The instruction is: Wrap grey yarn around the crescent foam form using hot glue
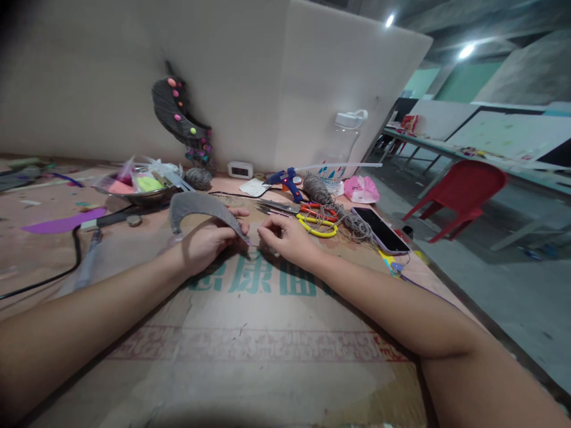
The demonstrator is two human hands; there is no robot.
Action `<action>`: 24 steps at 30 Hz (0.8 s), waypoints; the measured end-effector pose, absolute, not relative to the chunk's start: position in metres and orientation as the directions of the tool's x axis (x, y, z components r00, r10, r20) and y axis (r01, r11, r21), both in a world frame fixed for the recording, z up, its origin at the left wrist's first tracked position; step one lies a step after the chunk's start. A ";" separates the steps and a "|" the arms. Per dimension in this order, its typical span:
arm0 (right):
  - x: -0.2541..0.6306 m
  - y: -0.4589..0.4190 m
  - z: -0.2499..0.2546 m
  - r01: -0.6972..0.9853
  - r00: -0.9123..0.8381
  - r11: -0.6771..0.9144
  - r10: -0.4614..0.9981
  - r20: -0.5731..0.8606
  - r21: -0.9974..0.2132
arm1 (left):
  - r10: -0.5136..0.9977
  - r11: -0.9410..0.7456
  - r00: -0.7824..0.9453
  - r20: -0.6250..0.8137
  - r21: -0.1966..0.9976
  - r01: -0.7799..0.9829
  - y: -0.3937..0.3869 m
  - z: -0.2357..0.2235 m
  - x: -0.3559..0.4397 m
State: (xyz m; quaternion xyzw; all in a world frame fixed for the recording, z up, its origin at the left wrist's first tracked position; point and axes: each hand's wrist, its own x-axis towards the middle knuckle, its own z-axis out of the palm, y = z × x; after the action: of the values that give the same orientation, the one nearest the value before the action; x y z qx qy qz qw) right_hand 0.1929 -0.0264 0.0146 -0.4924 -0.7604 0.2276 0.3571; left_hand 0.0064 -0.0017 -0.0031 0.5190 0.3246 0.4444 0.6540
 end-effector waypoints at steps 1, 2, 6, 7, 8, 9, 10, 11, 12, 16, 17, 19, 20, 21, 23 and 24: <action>0.193 -0.026 0.014 0.589 -0.260 0.417 0.909 0.326 -0.693 | 0.915 0.056 0.400 0.047 0.969 -0.240 -0.002 -0.003 0.006; 0.194 -0.026 0.013 0.586 -0.267 0.423 0.906 0.329 -0.691 | 0.912 0.046 0.405 0.056 0.970 -0.237 -0.002 -0.003 0.006; 0.194 -0.024 0.012 0.564 -0.291 0.414 0.909 0.297 -0.714 | 0.918 0.037 0.391 0.058 0.972 -0.231 -0.003 -0.002 0.007; 0.193 -0.024 0.012 0.565 -0.291 0.399 0.915 0.278 -0.722 | 0.918 0.031 0.390 0.063 0.973 -0.230 -0.003 -0.001 0.007; 0.193 -0.024 0.012 0.565 -0.296 0.384 0.920 0.255 -0.730 | 0.918 0.026 0.390 0.069 0.972 -0.232 -0.004 -0.001 0.008; 0.192 -0.024 0.012 0.566 -0.309 0.374 0.922 0.232 -0.734 | 0.917 0.022 0.393 0.074 0.972 -0.235 -0.005 0.000 0.008; 0.192 -0.024 0.013 0.566 -0.332 0.372 0.920 0.210 -0.736 | 0.915 0.020 0.395 0.078 0.971 -0.238 -0.006 0.001 0.009; 0.191 -0.024 0.014 0.563 -0.359 0.377 0.913 0.193 -0.736 | 0.915 0.016 0.394 0.080 0.972 -0.235 -0.006 0.002 0.009; 0.191 -0.025 0.015 0.558 -0.387 0.387 0.904 0.182 -0.734 | 0.917 0.002 0.388 0.087 0.975 -0.223 -0.007 0.002 0.009; 0.191 -0.025 0.017 0.531 -0.437 0.394 0.886 0.156 -0.750 | 0.906 -0.116 0.385 0.176 0.978 -0.174 -0.005 0.000 0.010; 0.191 -0.025 0.017 0.521 -0.442 0.383 0.885 0.143 -0.763 | 0.899 -0.122 0.394 0.190 0.974 -0.192 -0.003 -0.002 0.010; 0.192 -0.023 0.017 0.513 -0.447 0.354 0.888 0.109 -0.782 | 0.900 -0.134 0.383 0.209 0.968 -0.214 0.000 -0.006 0.010; 0.192 -0.022 0.016 0.509 -0.444 0.335 0.891 0.091 -0.793 | 0.905 -0.147 0.367 0.213 0.969 -0.199 0.000 -0.008 0.010; 0.193 -0.022 0.016 0.504 -0.440 0.314 0.895 0.073 -0.805 | 0.912 -0.151 0.354 0.207 0.972 -0.181 0.001 -0.009 0.010; 0.193 -0.021 0.016 0.477 -0.432 0.273 0.901 0.048 -0.835 | 0.920 -0.145 0.345 0.187 0.979 -0.145 0.001 -0.009 0.010; 0.193 -0.021 0.016 0.454 -0.431 0.257 0.902 0.042 -0.853 | 0.920 -0.139 0.349 0.178 0.981 -0.133 0.000 -0.008 0.010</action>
State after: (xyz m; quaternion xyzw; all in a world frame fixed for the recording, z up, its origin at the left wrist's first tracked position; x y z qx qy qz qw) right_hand 0.1933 -0.0207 0.0156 -0.4562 -0.7428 0.4045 0.2767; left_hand 0.0096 -0.0001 -0.0085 0.5945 0.3308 0.4648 0.5667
